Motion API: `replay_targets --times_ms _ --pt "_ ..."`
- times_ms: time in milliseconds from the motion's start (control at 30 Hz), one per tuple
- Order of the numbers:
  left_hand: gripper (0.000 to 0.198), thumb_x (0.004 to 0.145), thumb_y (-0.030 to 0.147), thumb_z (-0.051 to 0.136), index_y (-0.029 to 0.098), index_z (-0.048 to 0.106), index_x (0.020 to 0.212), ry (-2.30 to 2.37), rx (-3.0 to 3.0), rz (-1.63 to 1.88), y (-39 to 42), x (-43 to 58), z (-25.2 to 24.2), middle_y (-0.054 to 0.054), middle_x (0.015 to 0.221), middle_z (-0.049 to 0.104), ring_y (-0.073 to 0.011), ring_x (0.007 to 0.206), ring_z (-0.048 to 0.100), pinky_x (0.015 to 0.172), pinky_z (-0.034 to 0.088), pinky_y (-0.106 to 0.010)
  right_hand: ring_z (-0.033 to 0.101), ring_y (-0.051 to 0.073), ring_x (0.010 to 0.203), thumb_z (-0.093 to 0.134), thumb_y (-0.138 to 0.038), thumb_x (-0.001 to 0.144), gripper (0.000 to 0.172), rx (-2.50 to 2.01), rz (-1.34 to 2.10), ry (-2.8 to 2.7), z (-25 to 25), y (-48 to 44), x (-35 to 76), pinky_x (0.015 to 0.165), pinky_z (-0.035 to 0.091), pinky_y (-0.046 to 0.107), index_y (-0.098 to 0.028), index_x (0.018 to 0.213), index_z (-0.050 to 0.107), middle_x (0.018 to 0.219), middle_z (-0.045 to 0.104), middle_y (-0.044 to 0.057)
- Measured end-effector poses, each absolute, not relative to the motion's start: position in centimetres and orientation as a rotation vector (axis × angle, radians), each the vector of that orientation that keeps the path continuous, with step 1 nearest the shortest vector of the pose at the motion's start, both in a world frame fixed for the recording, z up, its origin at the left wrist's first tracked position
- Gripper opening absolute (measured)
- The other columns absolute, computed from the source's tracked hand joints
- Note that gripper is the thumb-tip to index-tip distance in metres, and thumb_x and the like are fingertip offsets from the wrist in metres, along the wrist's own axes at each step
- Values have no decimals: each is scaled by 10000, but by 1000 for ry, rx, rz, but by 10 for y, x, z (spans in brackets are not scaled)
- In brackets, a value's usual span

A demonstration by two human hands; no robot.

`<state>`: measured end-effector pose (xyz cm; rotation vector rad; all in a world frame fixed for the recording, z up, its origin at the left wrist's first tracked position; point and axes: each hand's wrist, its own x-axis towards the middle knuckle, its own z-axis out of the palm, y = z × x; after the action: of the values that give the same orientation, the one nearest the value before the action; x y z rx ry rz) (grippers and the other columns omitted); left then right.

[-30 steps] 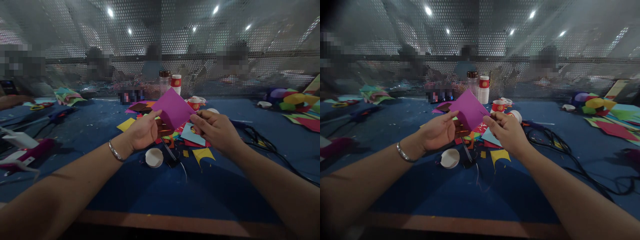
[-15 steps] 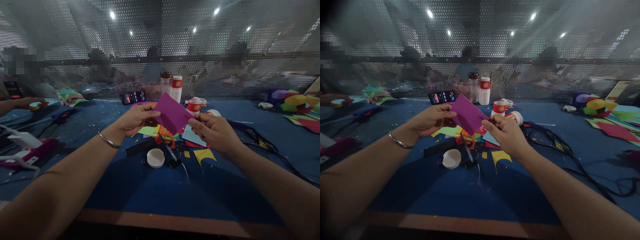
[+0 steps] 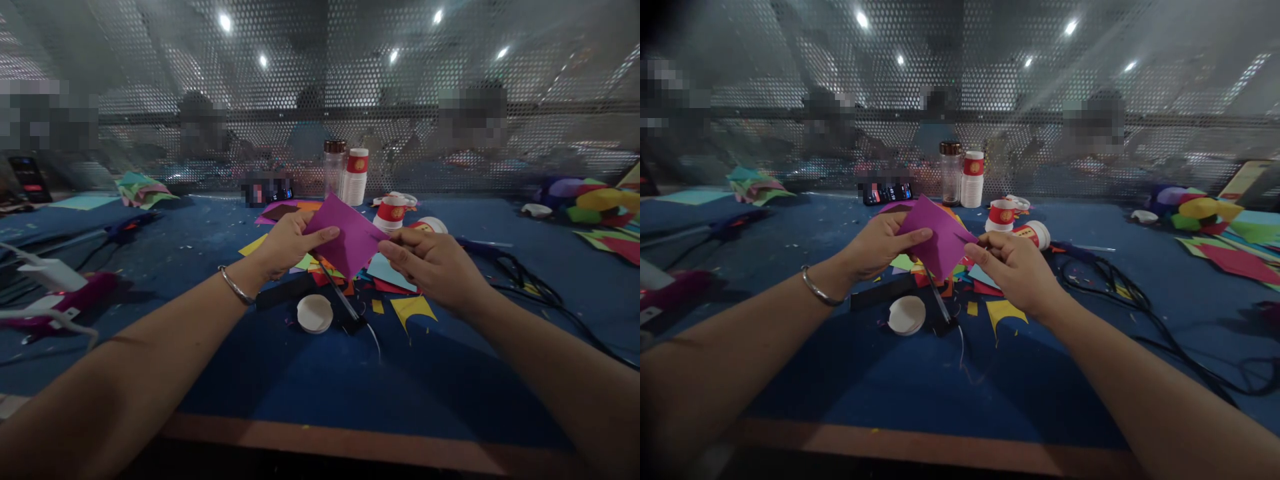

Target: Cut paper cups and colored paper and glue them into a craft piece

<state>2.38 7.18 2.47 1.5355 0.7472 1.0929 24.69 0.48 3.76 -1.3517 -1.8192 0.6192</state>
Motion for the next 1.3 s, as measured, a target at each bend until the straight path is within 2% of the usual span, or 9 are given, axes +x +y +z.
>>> replay_targets --times_ms 200,400,633,900,1033,1300 --pt "310 683 304 870 128 723 891 742 1485 1061 69 25 27 -31 749 735 -123 625 624 597 508 -239 298 95 477 613 -477 884 307 -1361 633 -1804 38 5 247 463 218 267 -178 828 653 514 386 -53" --pt "319 626 336 896 123 709 772 747 1511 1040 70 26 25 -3 651 677 -90 541 547 507 416 -209 284 85 458 603 -552 883 386 -1320 684 -1816 36 6 248 453 200 269 -184 770 624 506 375 -59" --pt "348 626 331 890 123 728 853 710 1446 982 64 29 24 -28 760 718 -118 634 617 586 474 -233 290 77 449 638 -673 808 496 -1300 736 -1786 41 5 246 438 202 262 -182 741 621 492 390 -62" --pt "415 602 376 908 111 723 861 764 1377 1027 58 31 21 -21 734 701 -94 585 576 543 428 -221 280 66 433 664 -608 818 432 -1297 852 -1750 44 3 246 421 201 246 -191 724 603 490 381 -65" --pt "365 606 350 909 113 720 809 763 1369 989 55 33 23 -2 683 688 -73 535 544 486 383 -199 298 66 437 653 -553 843 386 -1292 868 -1780 40 5 248 422 208 240 -180 753 611 489 389 -71" --pt "256 629 242 900 116 720 761 712 1346 927 50 35 23 14 659 689 -83 585 581 613 479 -217 284 61 437 662 -525 848 364 -1234 901 -1799 38 5 247 418 188 245 -166 790 645 487 390 -84"
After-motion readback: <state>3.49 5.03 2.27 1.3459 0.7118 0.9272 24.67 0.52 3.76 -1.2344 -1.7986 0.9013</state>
